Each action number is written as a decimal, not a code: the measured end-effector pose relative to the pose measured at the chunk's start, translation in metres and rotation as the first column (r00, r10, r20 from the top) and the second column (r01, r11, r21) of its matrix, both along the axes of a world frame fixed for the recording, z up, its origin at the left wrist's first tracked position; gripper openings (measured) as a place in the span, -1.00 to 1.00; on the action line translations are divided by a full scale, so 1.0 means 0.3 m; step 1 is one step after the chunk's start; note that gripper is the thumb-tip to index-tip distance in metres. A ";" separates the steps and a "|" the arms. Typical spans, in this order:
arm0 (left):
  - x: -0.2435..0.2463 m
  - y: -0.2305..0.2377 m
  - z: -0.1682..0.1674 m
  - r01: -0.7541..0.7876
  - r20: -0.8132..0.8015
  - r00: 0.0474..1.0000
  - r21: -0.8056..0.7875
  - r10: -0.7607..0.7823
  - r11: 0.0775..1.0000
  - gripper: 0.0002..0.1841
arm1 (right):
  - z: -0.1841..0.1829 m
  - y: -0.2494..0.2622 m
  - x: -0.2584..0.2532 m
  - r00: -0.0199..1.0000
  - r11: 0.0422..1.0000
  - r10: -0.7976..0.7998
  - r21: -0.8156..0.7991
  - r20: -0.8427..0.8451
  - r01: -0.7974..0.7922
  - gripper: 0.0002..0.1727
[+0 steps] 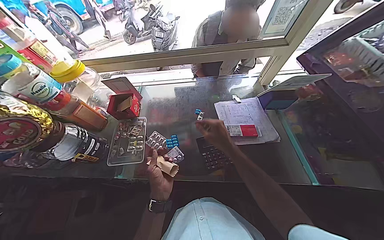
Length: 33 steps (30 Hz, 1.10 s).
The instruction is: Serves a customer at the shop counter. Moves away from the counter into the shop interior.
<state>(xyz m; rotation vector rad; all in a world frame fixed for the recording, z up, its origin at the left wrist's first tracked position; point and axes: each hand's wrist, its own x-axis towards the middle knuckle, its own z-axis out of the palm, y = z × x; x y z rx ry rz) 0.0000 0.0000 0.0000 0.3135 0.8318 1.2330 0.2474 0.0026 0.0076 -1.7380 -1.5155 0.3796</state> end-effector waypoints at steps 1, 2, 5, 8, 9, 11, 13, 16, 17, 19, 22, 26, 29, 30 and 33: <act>-0.018 -0.007 0.001 0.001 0.031 1.000 0.012 -0.002 1.000 -0.69 | -0.033 0.094 0.067 0.995 0.990 -0.059 -0.124 0.078 0.068 -0.67; -0.030 -0.012 0.005 -0.011 0.061 0.998 0.014 0.010 1.000 -0.66 | -0.060 0.178 0.121 0.987 0.965 -0.094 -0.232 0.130 0.122 -0.61; -0.066 -0.028 0.018 -0.011 0.125 0.992 0.004 0.010 1.000 -0.60 | -0.144 0.364 0.208 0.954 0.867 -0.087 -0.450 0.286 0.214 -0.47; -0.093 -0.041 0.013 -0.041 0.149 0.988 -0.043 0.047 0.998 -0.61 | -0.169 0.411 0.200 0.928 0.852 -0.066 -0.463 0.368 0.244 -0.58; -0.101 -0.043 0.010 -0.053 0.157 0.986 -0.062 0.063 0.997 -0.61 | -0.169 0.420 0.196 0.925 0.856 -0.058 -0.458 0.376 0.240 -0.62; -0.114 -0.045 0.008 -0.067 0.166 0.983 -0.092 0.082 0.994 -0.61 | -0.167 0.432 0.189 0.923 0.857 -0.042 -0.461 0.382 0.230 -0.64; -0.117 -0.046 0.012 -0.063 0.182 0.980 -0.098 0.080 0.993 -0.61 | -0.161 0.452 0.202 0.937 0.855 -0.018 -0.481 0.350 0.196 -0.64; -0.113 -0.054 0.016 -0.056 0.186 0.980 -0.092 0.072 0.994 -0.63 | -0.192 0.480 0.255 0.975 0.876 -0.010 -0.469 0.223 0.116 -0.62; -0.112 -0.056 0.015 -0.047 0.186 0.981 -0.088 0.063 0.995 -0.63 | -0.199 0.485 0.264 0.980 0.884 -0.014 -0.456 0.198 0.105 -0.64; -0.103 -0.059 0.015 -0.038 0.176 0.983 -0.098 0.055 0.994 -0.63 | -0.207 0.480 0.266 0.982 0.896 -0.032 -0.431 0.186 0.111 -0.70; -0.088 -0.056 0.025 -0.026 0.161 0.986 -0.121 0.045 0.992 -0.65 | -0.189 0.472 0.254 0.983 0.883 -0.067 -0.448 0.172 0.139 -0.64; -0.078 -0.065 0.021 -0.008 0.158 0.987 -0.138 0.030 0.990 -0.65 | -0.182 0.444 0.229 0.970 0.854 -0.050 -0.494 0.239 0.165 -0.53; -0.065 -0.067 0.013 0.014 0.168 0.986 -0.143 0.011 0.990 -0.67 | -0.188 0.464 0.248 0.974 0.842 -0.031 -0.519 0.224 0.146 -0.50; -0.063 -0.069 0.011 0.026 0.180 0.984 -0.143 0.000 0.989 -0.68 | -0.192 0.476 0.257 0.977 0.832 -0.034 -0.536 0.210 0.145 -0.49; -0.064 -0.074 0.014 0.039 0.196 0.981 -0.170 -0.005 0.985 -0.64 | -0.177 0.494 0.264 0.986 0.846 -0.046 -0.518 0.162 0.125 -0.52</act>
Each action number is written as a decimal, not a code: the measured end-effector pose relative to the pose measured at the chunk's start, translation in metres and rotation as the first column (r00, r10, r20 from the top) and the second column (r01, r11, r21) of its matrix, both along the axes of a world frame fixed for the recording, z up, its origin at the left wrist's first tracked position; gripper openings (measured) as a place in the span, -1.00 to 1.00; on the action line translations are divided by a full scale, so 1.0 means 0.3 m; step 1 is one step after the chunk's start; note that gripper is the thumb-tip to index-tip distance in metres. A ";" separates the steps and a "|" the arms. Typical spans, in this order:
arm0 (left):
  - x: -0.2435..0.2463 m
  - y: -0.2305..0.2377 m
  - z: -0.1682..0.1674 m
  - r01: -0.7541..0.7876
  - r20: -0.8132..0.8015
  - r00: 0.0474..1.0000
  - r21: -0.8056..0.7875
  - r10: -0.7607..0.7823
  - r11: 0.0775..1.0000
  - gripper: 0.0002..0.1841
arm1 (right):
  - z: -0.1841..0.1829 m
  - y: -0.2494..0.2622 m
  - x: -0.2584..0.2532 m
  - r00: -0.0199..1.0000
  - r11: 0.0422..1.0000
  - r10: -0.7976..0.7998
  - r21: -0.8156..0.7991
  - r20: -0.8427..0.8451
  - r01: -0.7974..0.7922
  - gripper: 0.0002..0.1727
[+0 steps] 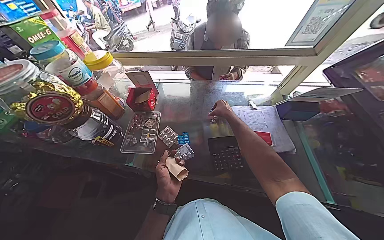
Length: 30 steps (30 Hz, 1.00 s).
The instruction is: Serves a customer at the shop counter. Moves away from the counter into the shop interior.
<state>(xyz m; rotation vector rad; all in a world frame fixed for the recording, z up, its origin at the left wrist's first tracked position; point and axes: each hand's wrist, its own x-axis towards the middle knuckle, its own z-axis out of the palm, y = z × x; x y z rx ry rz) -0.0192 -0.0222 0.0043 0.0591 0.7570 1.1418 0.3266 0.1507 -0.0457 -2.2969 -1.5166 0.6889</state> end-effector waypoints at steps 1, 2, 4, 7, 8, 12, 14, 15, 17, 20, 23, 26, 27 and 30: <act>0.000 0.000 0.003 0.003 0.002 1.000 -0.009 -0.003 1.000 -0.63 | 0.010 -0.003 -0.003 1.000 0.999 0.014 0.041 -0.014 -0.014 -0.56; -0.002 0.000 0.004 0.009 0.007 1.000 -0.021 -0.009 1.000 -0.62 | 0.021 -0.014 -0.013 0.999 0.995 0.032 0.097 -0.022 -0.030 -0.59; -0.006 0.006 0.010 0.000 0.026 1.000 -0.050 0.002 0.999 -0.59 | 0.087 -0.063 -0.073 0.995 0.970 0.068 0.240 -0.078 -0.047 -0.57; -0.028 0.014 0.011 -0.039 0.077 0.996 -0.131 0.050 0.991 -0.57 | 0.246 -0.301 -0.285 0.945 0.863 0.221 0.500 -0.241 -0.074 -0.75; -0.032 0.019 0.009 -0.052 0.093 0.993 -0.154 0.067 0.987 -0.57 | 0.280 -0.405 -0.357 0.910 0.817 0.302 0.569 -0.283 -0.094 -0.81; -0.018 0.033 0.004 -0.084 0.121 0.987 -0.171 0.105 0.982 -0.48 | 0.249 -0.695 -0.584 0.743 0.525 0.630 0.829 -0.226 -0.193 -0.89; -0.008 0.029 0.004 -0.077 0.114 0.989 -0.169 0.098 0.983 -0.47 | 0.214 -0.737 -0.648 0.769 0.442 0.635 0.850 -0.070 -0.287 -0.88; -0.002 0.027 0.008 -0.082 0.104 0.990 -0.168 0.100 0.982 -0.46 | 0.200 -0.738 -0.666 0.770 0.423 0.638 0.842 -0.014 -0.335 -0.86; 0.010 0.023 0.012 -0.077 0.094 0.991 -0.151 0.092 0.986 -0.46 | 0.184 -0.717 -0.666 0.766 0.439 0.643 0.817 0.006 -0.375 -0.84; 0.011 0.024 0.010 -0.063 0.101 0.992 -0.148 0.078 0.987 -0.43 | 0.204 -0.610 -0.551 0.874 0.587 0.476 0.776 -0.100 -0.231 -0.82; -0.007 0.012 0.012 -0.050 0.085 0.994 -0.162 0.064 0.985 -0.45 | 0.175 -0.417 -0.311 0.992 0.902 0.099 0.429 -0.085 -0.053 -0.68; -0.008 -0.001 0.023 -0.034 0.105 0.993 -0.157 0.051 0.987 -0.44 | 0.065 -0.273 -0.127 0.994 0.985 -0.065 0.156 -0.085 0.078 -0.49; -0.009 -0.005 0.024 -0.035 0.107 0.993 -0.156 0.052 0.987 -0.44 | 0.029 -0.232 -0.092 0.996 0.991 -0.071 0.105 -0.061 0.077 -0.43; -0.017 -0.010 0.016 -0.044 0.104 0.993 -0.149 0.060 0.988 -0.49 | -0.020 -0.160 -0.054 0.999 0.998 -0.039 0.048 0.009 0.039 -0.42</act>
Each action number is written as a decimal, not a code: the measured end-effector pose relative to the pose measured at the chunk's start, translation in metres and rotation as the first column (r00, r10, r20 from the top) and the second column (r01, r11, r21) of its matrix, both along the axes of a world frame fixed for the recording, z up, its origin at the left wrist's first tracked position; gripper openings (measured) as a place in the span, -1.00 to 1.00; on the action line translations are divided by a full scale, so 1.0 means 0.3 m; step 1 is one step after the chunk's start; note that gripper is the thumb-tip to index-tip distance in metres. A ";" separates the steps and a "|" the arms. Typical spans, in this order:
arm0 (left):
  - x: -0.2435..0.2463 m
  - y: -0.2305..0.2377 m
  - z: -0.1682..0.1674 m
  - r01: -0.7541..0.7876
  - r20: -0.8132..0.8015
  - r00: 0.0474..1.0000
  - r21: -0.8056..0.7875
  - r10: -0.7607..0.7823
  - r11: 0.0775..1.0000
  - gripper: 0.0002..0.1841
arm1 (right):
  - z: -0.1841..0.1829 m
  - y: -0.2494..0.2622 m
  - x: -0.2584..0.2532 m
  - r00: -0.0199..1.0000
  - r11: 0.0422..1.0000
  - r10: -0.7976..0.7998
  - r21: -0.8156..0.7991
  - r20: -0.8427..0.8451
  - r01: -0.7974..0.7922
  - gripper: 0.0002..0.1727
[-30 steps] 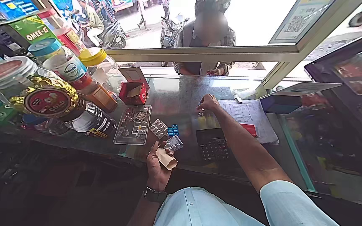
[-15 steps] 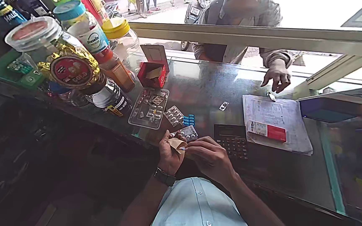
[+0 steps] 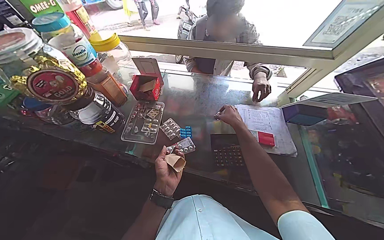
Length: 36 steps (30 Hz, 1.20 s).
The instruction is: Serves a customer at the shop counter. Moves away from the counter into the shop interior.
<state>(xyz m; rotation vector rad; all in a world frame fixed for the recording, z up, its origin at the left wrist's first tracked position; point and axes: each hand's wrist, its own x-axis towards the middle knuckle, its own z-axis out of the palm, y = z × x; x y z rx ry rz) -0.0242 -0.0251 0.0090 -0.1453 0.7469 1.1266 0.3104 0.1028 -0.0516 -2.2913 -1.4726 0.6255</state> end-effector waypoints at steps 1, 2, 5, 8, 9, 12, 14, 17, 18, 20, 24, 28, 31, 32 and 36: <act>-0.002 -0.002 -0.003 -0.002 -0.001 1.000 -0.004 0.002 1.000 -0.50 | 0.003 0.005 -0.001 1.000 1.000 0.004 -0.003 -0.005 -0.004 -0.43; -0.005 -0.004 -0.007 -0.005 -0.001 1.000 -0.011 0.005 1.000 -0.52 | 0.007 0.005 -0.004 1.000 1.000 -0.001 0.008 -0.014 0.001 -0.45; -0.005 -0.005 -0.006 -0.021 0.020 1.000 -0.016 0.021 1.000 -0.53 | 0.064 -0.054 -0.056 0.998 0.981 0.007 0.193 -0.065 0.006 -0.59; -0.012 -0.009 -0.014 -0.042 0.045 0.998 -0.017 0.043 0.999 -0.52 | 0.193 -0.236 -0.234 0.952 0.887 0.165 0.461 -0.258 -0.028 -0.79; -0.014 -0.007 -0.016 -0.045 0.048 0.998 -0.023 0.046 0.999 -0.52 | 0.235 -0.314 -0.306 0.905 0.842 0.268 0.537 -0.329 -0.055 -0.83; -0.006 0.000 -0.020 -0.053 0.064 0.996 -0.049 0.056 0.997 -0.52 | 0.268 -0.521 -0.489 0.734 0.714 0.547 0.683 -0.403 -0.158 -0.70; 0.006 -0.001 -0.024 -0.061 0.064 0.996 -0.036 0.063 0.997 -0.51 | 0.249 -0.598 -0.564 0.715 0.638 0.623 0.736 -0.317 -0.228 -0.66; 0.019 -0.007 -0.020 -0.047 0.073 0.996 -0.030 0.049 0.998 -0.49 | 0.227 -0.632 -0.612 0.799 0.545 0.589 0.790 -0.122 -0.281 -0.76; 0.023 -0.008 -0.021 -0.036 0.082 0.996 -0.020 0.037 0.999 -0.46 | 0.220 -0.629 -0.615 0.817 0.533 0.571 0.794 -0.082 -0.293 -0.80; 0.029 -0.012 -0.027 -0.020 0.089 0.996 0.012 0.018 1.000 -0.43 | 0.203 -0.618 -0.617 0.834 0.538 0.552 0.771 -0.016 -0.341 -0.82; 0.047 -0.023 -0.041 0.032 0.063 0.997 0.099 -0.039 0.995 -0.41 | 0.194 -0.599 -0.607 0.816 0.591 0.577 0.677 0.025 -0.439 -0.72; 0.014 -0.012 -0.057 0.025 0.060 0.998 0.097 -0.031 0.995 -0.43 | 0.231 -0.451 -0.352 0.811 0.668 0.374 0.737 -0.451 0.102 -0.71; -0.008 -0.010 -0.042 0.000 0.045 0.999 0.061 -0.003 0.998 -0.44 | 0.183 -0.293 0.017 0.563 0.648 0.039 0.450 -0.826 0.615 -0.64; -0.011 -0.010 -0.041 -0.009 0.053 0.999 0.062 0.005 0.998 -0.43 | 0.156 -0.256 0.131 0.493 0.602 -0.015 0.386 -0.870 0.699 -0.66; -0.021 -0.019 -0.040 -0.024 0.084 0.996 0.048 0.020 0.999 -0.44 | 0.030 -0.178 0.418 0.479 0.508 -0.227 0.316 -0.848 0.801 -0.73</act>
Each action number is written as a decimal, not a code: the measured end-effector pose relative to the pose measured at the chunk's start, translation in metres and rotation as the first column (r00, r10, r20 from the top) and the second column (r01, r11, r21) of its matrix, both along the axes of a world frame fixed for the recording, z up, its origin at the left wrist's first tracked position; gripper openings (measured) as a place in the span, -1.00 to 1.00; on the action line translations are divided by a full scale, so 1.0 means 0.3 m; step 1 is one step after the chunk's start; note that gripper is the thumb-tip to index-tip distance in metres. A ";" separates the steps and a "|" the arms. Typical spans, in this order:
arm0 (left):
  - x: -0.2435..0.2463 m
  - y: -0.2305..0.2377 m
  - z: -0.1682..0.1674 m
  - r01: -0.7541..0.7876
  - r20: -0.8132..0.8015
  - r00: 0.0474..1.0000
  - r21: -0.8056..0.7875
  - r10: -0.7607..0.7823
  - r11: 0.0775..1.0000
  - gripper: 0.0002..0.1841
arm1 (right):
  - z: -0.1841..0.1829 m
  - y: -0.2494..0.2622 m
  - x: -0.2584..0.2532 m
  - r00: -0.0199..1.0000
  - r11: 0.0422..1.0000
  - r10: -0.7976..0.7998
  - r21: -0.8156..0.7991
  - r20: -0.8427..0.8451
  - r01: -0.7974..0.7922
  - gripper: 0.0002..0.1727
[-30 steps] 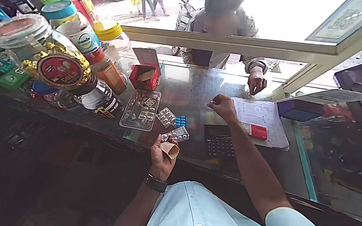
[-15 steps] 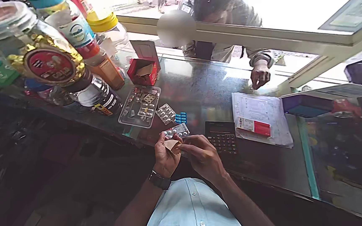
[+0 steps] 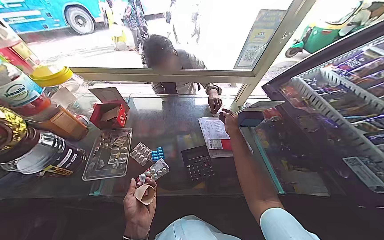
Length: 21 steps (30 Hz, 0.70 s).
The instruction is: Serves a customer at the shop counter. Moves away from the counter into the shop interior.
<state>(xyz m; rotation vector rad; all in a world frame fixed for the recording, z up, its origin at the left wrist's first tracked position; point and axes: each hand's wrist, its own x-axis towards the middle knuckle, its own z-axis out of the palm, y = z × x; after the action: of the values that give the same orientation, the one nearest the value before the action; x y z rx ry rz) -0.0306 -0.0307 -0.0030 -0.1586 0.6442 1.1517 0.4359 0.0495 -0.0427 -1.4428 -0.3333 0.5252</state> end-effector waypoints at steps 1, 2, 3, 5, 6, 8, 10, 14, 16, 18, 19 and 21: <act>-0.002 -0.001 0.000 0.000 -0.001 1.000 -0.002 0.000 1.000 -0.44 | -0.018 0.008 0.031 0.999 0.996 0.001 -0.084 0.046 0.003 -0.74; -0.005 -0.001 -0.002 0.001 -0.002 1.000 0.002 -0.001 1.000 -0.43 | -0.029 0.013 0.053 0.995 0.986 0.019 -0.165 0.101 -0.002 -0.73; -0.008 0.000 -0.002 -0.004 0.002 1.000 0.001 0.004 1.000 -0.43 | -0.033 0.022 0.068 0.985 0.971 0.037 -0.241 0.167 0.005 -0.73; -0.011 0.003 0.004 -0.023 -0.004 1.000 -0.010 0.023 1.000 -0.42 | -0.028 0.040 0.084 0.945 0.916 0.103 -0.399 0.312 0.032 -0.72; -0.013 0.004 0.006 -0.030 -0.004 1.000 -0.013 0.029 0.999 -0.41 | -0.020 0.047 0.086 0.914 0.878 0.153 -0.477 0.376 0.049 -0.71; -0.014 0.007 0.004 -0.040 -0.008 0.999 -0.017 0.039 0.999 -0.42 | -0.001 0.058 0.086 0.865 0.822 0.251 -0.568 0.435 0.047 -0.68; -0.010 0.007 0.000 -0.051 -0.009 0.999 -0.024 0.050 0.998 -0.41 | 0.011 0.074 0.085 0.855 0.795 0.304 -0.606 0.421 0.015 -0.67; -0.001 -0.003 -0.010 -0.072 -0.030 0.997 -0.036 0.071 0.997 -0.45 | 0.011 0.110 0.052 0.803 0.774 0.419 -0.629 0.425 -0.070 -0.71; 0.007 -0.007 -0.005 -0.084 -0.066 0.995 -0.043 0.081 0.996 -0.46 | 0.022 0.132 0.020 0.744 0.724 0.519 -0.679 0.422 -0.120 -0.67; 0.009 -0.009 0.001 -0.088 -0.070 0.994 -0.038 0.085 0.995 -0.46 | 0.041 0.163 -0.009 0.683 0.634 0.619 -0.760 0.388 -0.143 -0.51; 0.008 -0.010 0.004 -0.090 -0.075 0.993 -0.037 0.087 0.995 -0.46 | 0.037 0.179 -0.020 0.666 0.602 0.643 -0.787 0.378 -0.135 -0.44; 0.004 -0.011 0.009 -0.093 -0.086 0.992 -0.038 0.090 0.995 -0.45 | 0.022 0.209 -0.030 0.651 0.556 0.665 -0.824 0.365 -0.107 -0.41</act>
<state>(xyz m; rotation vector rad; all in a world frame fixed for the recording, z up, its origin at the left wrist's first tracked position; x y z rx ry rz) -0.0293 -0.0340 -0.0003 -0.1772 0.7425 1.2389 0.4271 0.1121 -0.0362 -2.4024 -1.1804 0.5533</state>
